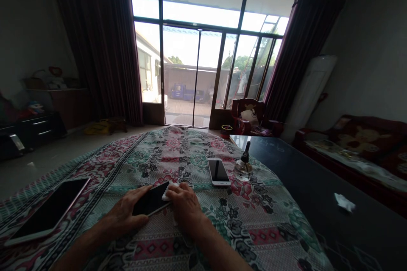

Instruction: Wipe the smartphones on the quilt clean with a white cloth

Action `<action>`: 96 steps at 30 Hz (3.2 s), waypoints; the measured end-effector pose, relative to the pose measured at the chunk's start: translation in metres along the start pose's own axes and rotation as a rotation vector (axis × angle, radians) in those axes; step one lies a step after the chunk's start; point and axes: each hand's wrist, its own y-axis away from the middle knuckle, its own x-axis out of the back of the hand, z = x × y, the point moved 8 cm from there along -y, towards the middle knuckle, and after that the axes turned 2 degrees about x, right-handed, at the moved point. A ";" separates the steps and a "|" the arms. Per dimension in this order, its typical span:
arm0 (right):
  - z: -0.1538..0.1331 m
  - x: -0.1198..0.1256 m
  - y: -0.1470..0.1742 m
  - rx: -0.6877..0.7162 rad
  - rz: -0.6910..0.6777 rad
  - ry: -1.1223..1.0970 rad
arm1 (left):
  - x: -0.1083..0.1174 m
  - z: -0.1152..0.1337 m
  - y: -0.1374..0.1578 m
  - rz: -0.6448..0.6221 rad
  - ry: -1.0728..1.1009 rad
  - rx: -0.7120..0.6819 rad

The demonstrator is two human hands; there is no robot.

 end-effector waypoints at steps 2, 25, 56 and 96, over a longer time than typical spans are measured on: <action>0.004 -0.002 -0.006 -0.029 0.001 0.005 | 0.001 0.000 0.000 0.012 0.027 -0.009; 0.002 -0.010 0.013 -0.225 -0.115 0.194 | 0.004 0.006 0.004 0.033 0.109 -0.008; 0.013 -0.009 -0.010 -0.263 -0.077 0.227 | 0.005 0.007 0.005 0.001 0.080 -0.002; 0.002 -0.015 -0.015 -0.222 -0.034 0.272 | 0.017 -0.026 0.009 0.060 -0.103 0.059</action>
